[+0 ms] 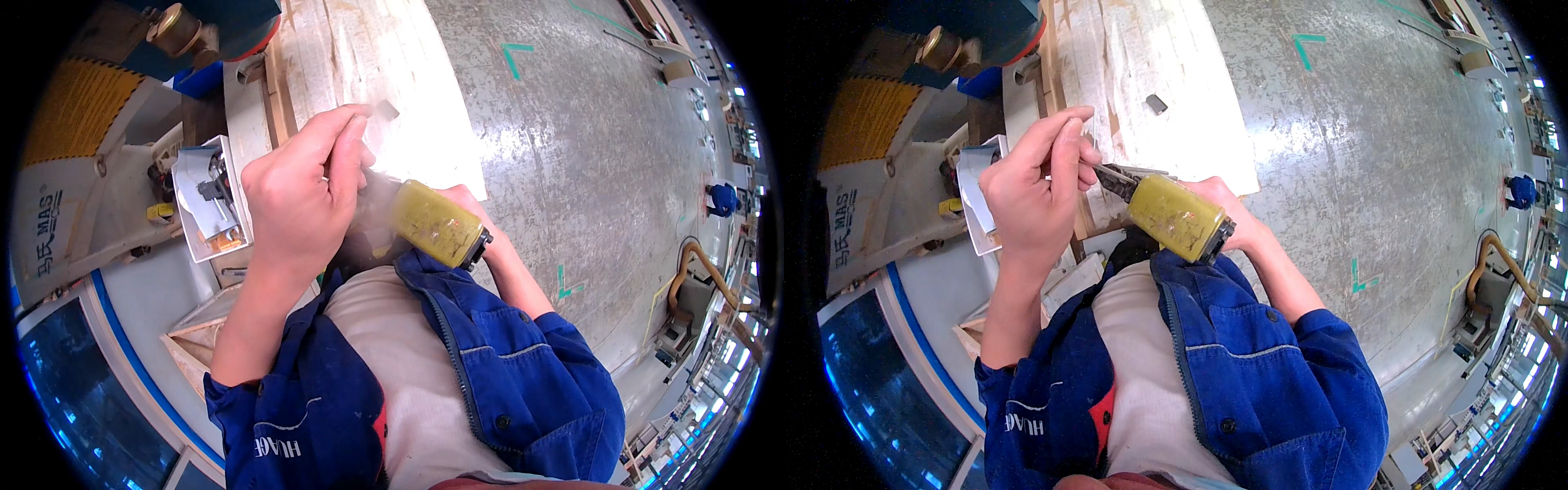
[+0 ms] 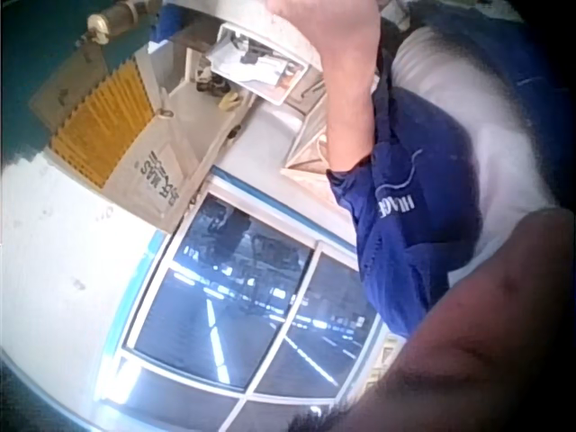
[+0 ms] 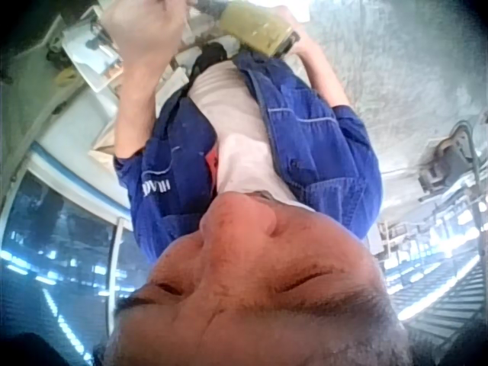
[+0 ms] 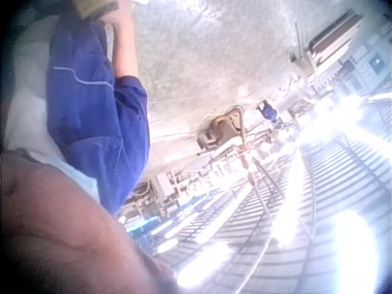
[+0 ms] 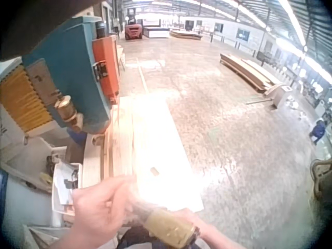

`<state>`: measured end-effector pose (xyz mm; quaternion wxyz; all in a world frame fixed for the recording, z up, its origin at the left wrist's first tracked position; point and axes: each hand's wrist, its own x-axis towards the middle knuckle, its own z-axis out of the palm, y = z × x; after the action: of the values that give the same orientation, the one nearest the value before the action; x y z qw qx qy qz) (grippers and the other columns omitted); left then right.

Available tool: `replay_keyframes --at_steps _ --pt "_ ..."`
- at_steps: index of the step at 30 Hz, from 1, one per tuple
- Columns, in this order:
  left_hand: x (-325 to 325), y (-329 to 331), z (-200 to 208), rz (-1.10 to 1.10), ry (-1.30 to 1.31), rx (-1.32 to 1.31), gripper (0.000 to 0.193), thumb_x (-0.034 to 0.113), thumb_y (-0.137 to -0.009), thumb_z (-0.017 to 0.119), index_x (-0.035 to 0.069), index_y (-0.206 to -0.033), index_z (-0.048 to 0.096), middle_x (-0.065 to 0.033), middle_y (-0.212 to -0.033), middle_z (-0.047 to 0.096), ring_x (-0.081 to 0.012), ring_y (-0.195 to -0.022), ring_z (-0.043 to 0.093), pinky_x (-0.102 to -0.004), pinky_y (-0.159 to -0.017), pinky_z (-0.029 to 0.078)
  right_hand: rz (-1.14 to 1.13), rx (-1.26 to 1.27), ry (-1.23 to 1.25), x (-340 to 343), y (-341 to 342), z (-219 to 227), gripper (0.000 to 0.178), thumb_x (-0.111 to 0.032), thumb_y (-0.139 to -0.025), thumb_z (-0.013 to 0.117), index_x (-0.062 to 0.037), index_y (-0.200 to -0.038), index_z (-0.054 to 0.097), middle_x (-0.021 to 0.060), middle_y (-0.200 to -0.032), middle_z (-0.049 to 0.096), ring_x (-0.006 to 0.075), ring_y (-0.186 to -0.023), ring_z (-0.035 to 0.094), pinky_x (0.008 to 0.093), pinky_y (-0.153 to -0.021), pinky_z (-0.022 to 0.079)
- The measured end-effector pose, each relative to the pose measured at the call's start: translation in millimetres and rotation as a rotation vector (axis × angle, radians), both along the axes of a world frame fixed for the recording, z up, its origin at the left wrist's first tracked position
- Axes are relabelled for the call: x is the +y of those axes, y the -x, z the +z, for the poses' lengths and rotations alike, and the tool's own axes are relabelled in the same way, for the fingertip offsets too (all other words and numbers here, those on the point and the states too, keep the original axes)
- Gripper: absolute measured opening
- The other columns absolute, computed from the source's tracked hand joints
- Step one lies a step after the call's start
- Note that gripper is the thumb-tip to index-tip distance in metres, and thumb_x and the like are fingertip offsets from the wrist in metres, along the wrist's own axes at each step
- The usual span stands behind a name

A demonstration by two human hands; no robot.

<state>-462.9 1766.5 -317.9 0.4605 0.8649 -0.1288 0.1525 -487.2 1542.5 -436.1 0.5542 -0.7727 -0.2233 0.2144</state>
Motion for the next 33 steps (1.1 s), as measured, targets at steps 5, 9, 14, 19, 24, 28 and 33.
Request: replay_keyframes --at_steps 5,9,14,19,24,28,33 --pt "0.2 -1.2 0.0 -0.103 -0.154 -0.204 0.016 0.001 -0.088 0.064 0.000 -0.103 0.070 -0.0094 -0.077 0.070 -0.0170 -0.060 0.067 -0.0259 -0.053 0.051 0.009 -0.035 0.034 -0.7 -0.8 1.9 0.058 -0.024 -0.063 0.082 -0.0027 -0.115 0.065 0.0133 -0.089 0.072 0.0254 -0.077 0.071 0.0328 -0.073 0.054" --pt "-0.5 2.4 5.2 -0.431 -0.143 -0.242 0.017 0.003 -0.087 0.067 0.000 -0.103 0.071 -0.0093 -0.077 0.069 -0.0143 -0.059 0.064 -0.0247 -0.053 0.049 -0.032 0.056 0.029 -2.4 0.6 -1.0 0.057 -0.023 -0.063 0.082 -0.0023 -0.114 0.066 0.0131 -0.091 0.072 0.0241 -0.079 0.071 0.0325 -0.074 0.054" --pt "-2.9 -5.2 8.9 -0.536 0.034 -0.120 0.011 0.006 -0.086 0.069 -0.001 -0.095 0.071 -0.0091 -0.075 0.066 -0.0160 -0.061 0.061 -0.0263 -0.055 0.047 -0.074 0.066 -0.034 -7.0 3.9 -20.2 0.054 -0.021 -0.064 0.081 -0.0013 -0.112 0.066 0.0124 -0.092 0.072 0.0189 -0.079 0.068 0.0314 -0.075 0.053" --pt "-5.5 -11.0 15.4 -0.585 -0.047 0.001 0.012 0.006 -0.090 0.065 -0.001 -0.097 0.071 -0.0083 -0.075 0.063 -0.0146 -0.060 0.058 -0.0251 -0.055 0.047 -0.145 0.311 -0.451 -3.8 5.1 -46.6 0.053 -0.019 -0.065 0.080 0.0000 -0.112 0.066 0.0094 -0.092 0.072 0.0113 -0.079 0.063 0.0297 -0.075 0.052" --pt "-12.5 -10.4 13.7 -0.556 0.247 0.176 0.020 -0.001 -0.095 0.055 -0.001 -0.109 0.069 -0.0080 -0.077 0.065 -0.0108 -0.064 0.062 -0.0232 -0.057 0.051 -0.143 0.323 -0.329 -8.8 7.6 -48.0 0.049 -0.016 -0.067 0.079 0.0001 -0.112 0.066 0.0081 -0.092 0.072 0.0095 -0.080 0.062 0.0289 -0.075 0.052" --pt "-9.4 -15.9 8.1 -0.583 0.300 0.135 0.024 -0.007 -0.095 0.051 -0.001 -0.111 0.068 -0.0091 -0.081 0.066 -0.0123 -0.069 0.065 -0.0235 -0.062 0.054 -0.145 0.319 -0.236 -9.2 8.4 -44.6 0.047 -0.015 -0.069 0.078 -0.0006 -0.113 0.066 0.0076 -0.093 0.072 0.0102 -0.080 0.063 0.0290 -0.075 0.052" --pt "-5.3 -27.1 8.2 -0.700 0.250 0.053 0.014 -0.003 -0.090 0.061 -0.001 -0.102 0.069 -0.0095 -0.088 0.065 -0.0138 -0.072 0.065 -0.0241 -0.066 0.054 -0.171 0.420 -0.464 -12.0 5.4 -41.8 0.046 -0.014 -0.075 0.075 -0.0024 -0.118 0.065 0.0086 -0.102 0.072 0.0121 -0.089 0.066 0.0296 -0.080 0.053"
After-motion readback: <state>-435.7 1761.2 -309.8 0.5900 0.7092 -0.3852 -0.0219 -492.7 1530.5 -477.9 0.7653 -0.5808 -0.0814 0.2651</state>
